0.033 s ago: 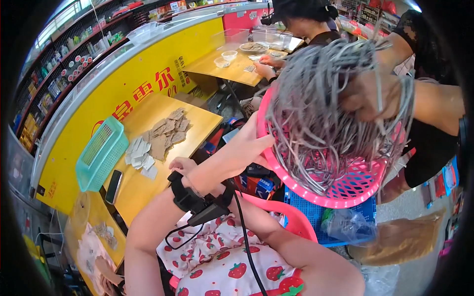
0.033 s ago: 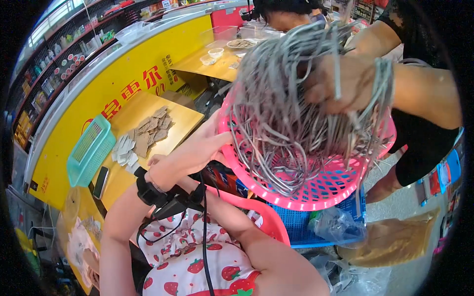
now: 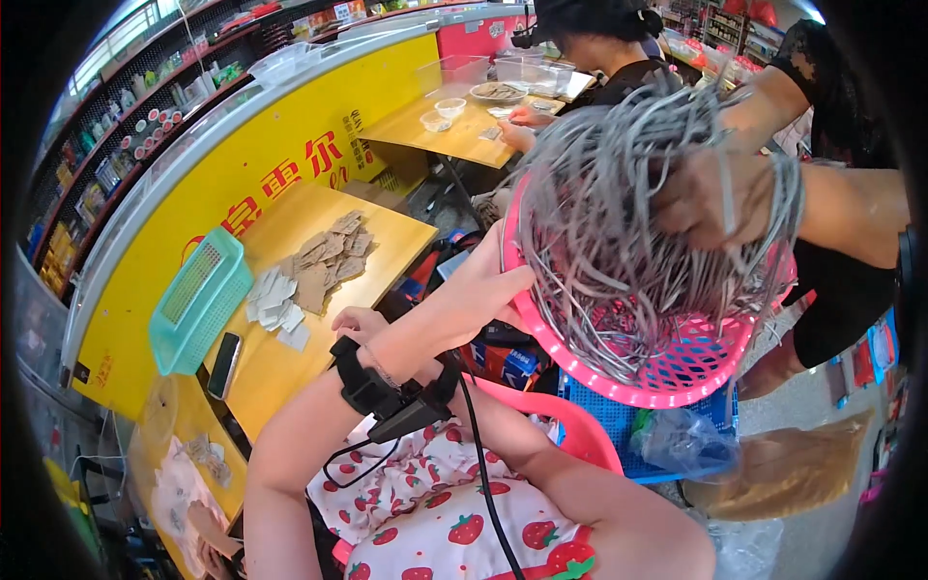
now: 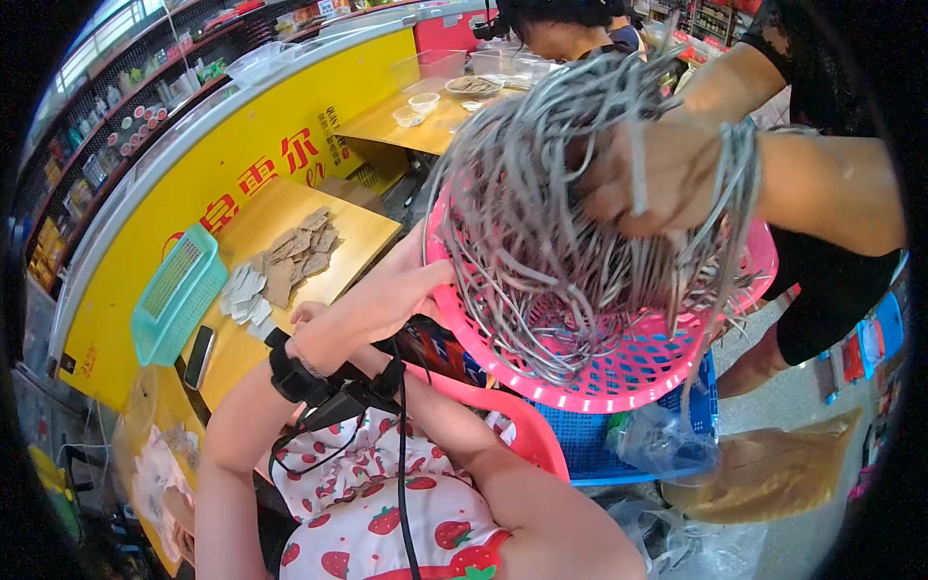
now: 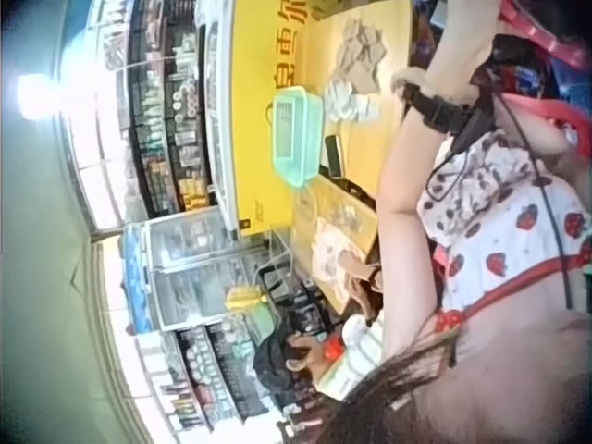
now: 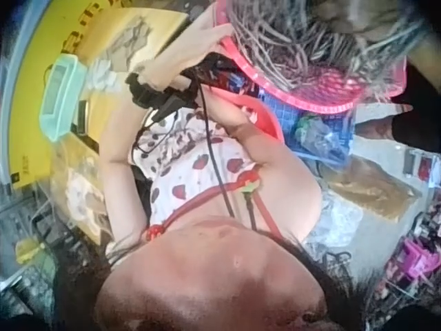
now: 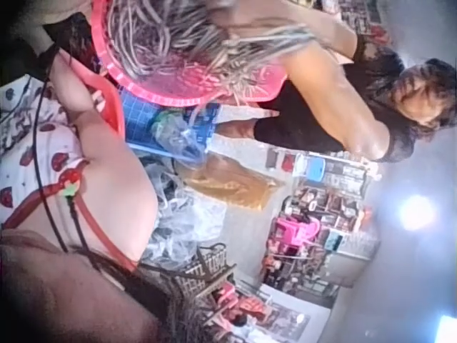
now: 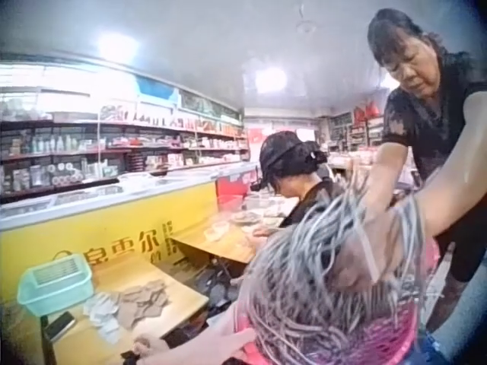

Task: The person is threading elastic strings through paper shoe tags.

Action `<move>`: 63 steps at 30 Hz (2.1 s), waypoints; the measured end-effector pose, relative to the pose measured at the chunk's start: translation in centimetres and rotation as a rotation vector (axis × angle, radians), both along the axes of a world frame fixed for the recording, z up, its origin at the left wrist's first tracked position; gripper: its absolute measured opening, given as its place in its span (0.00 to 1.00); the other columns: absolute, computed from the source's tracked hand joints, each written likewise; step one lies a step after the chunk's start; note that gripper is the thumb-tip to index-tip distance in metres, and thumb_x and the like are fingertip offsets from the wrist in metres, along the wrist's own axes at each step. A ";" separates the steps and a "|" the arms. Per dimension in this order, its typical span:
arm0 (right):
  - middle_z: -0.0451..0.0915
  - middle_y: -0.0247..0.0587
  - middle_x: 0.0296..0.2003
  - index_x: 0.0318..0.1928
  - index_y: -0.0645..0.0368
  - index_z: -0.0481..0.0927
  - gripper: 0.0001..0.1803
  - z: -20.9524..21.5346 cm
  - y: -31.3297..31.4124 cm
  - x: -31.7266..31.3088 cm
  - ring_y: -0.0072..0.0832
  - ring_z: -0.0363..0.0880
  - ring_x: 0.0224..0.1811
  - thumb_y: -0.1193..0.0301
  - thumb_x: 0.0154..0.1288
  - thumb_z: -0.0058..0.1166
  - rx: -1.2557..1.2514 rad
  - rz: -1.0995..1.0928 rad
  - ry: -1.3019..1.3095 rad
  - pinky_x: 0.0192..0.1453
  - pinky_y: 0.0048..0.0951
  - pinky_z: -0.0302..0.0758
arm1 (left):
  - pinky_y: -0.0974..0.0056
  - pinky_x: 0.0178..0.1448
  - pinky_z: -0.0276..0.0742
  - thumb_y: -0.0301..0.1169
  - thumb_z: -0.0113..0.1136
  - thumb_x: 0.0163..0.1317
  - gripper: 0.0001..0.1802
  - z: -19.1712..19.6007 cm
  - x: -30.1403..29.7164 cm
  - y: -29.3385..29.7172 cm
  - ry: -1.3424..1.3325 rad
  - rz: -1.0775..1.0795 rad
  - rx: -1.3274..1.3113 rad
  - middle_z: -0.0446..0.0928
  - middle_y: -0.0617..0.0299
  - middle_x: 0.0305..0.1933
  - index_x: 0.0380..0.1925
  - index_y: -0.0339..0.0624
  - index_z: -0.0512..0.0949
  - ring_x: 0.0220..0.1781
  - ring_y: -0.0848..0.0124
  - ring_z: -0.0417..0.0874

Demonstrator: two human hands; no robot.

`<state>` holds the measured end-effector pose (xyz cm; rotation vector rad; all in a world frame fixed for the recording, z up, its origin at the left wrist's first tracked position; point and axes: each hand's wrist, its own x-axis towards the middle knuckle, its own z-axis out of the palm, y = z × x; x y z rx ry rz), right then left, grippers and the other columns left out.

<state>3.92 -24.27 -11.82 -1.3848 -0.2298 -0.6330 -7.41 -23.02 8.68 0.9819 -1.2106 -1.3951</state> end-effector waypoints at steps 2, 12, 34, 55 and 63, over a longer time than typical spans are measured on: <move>0.77 0.35 0.29 0.40 0.64 0.72 0.09 0.7 0.0 0.0 0.22 0.76 0.29 0.74 0.59 0.50 -0.024 -0.044 0.220 0.32 0.25 0.74 | 0.72 0.30 0.82 0.25 0.50 0.60 0.33 -1.6 0.3 -0.2 0.006 0.058 -0.020 0.71 0.61 0.54 0.65 0.43 0.51 0.39 0.76 0.79; 0.79 0.40 0.27 0.38 0.66 0.74 0.07 1.3 -1.1 -0.4 0.21 0.75 0.24 0.76 0.60 0.49 0.098 -0.135 0.222 0.28 0.20 0.72 | 0.67 0.38 0.82 0.18 0.45 0.59 0.37 -6.4 -0.1 1.0 -0.054 0.054 0.022 0.66 0.57 0.61 0.67 0.42 0.45 0.48 0.70 0.78; 0.78 0.42 0.25 0.36 0.67 0.75 0.07 3.1 -2.5 -2.1 0.24 0.77 0.26 0.78 0.58 0.47 0.125 -0.191 0.272 0.29 0.24 0.76 | 0.67 0.68 0.56 0.16 0.45 0.56 0.37 -10.2 0.2 2.4 0.030 0.058 -0.068 0.60 0.59 0.65 0.67 0.37 0.49 0.65 0.73 0.62; 0.79 0.39 0.28 0.39 0.65 0.75 0.07 1.9 -3.0 -0.3 0.22 0.76 0.25 0.76 0.61 0.49 0.107 -0.127 0.325 0.31 0.20 0.73 | 0.74 0.47 0.76 0.16 0.44 0.58 0.34 -8.8 4.4 5.5 0.068 0.248 0.106 0.69 0.62 0.56 0.66 0.42 0.51 0.50 0.77 0.75; 0.81 0.41 0.29 0.39 0.66 0.77 0.08 -2.4 -3.2 -1.7 0.24 0.79 0.28 0.75 0.60 0.51 -0.055 -0.295 0.472 0.33 0.22 0.75 | 0.72 0.49 0.75 0.18 0.43 0.59 0.32 -5.2 8.4 5.7 0.191 0.478 0.070 0.69 0.62 0.56 0.65 0.42 0.54 0.45 0.78 0.75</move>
